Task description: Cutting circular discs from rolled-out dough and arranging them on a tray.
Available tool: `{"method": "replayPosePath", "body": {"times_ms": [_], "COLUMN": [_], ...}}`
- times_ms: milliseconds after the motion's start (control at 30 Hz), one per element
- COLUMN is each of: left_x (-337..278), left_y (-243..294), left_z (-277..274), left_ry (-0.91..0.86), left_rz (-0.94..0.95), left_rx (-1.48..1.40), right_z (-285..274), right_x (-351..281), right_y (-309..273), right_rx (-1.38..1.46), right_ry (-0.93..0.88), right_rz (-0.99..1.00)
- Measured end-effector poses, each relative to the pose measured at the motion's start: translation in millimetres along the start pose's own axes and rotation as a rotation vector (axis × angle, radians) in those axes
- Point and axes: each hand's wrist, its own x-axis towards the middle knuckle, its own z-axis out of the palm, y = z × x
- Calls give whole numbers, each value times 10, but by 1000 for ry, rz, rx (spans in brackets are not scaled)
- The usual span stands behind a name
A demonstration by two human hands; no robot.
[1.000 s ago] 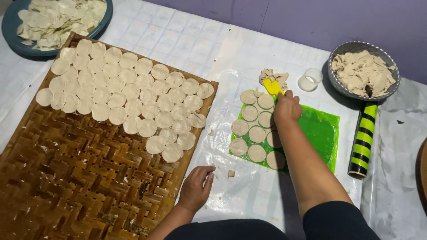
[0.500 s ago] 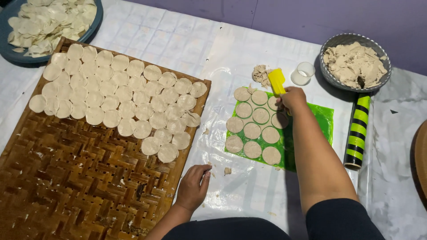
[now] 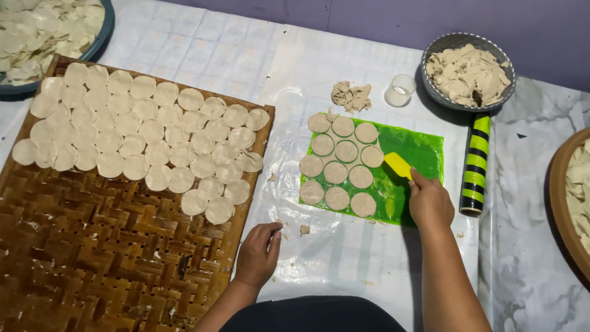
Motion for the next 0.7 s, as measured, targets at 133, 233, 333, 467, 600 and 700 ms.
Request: {"method": "replayPosePath", "body": {"times_ms": [133,233,333,467,600,700], "left_x": [-25,-44,-46,-47,-43,-45], "left_y": [-41,-28,-10,-11,12,-4], "left_z": [36,35,26,16,7,15], "left_ry": [17,20,0,22,13,18], "left_rz": [48,45,5,22,-17,1], "left_rx": [15,1,3,-6,-19,-6], "right_z": [362,470,564,587,474,277], "right_x": [126,284,475,568,584,523], "right_y": [309,312,293,147,-77,-261], "right_rx": [-174,-299,-318,-296,-19,66], "right_ry": [79,186,203,194,25,-122], "right_rz": [-68,-130,-162,-202,-8,137]}}
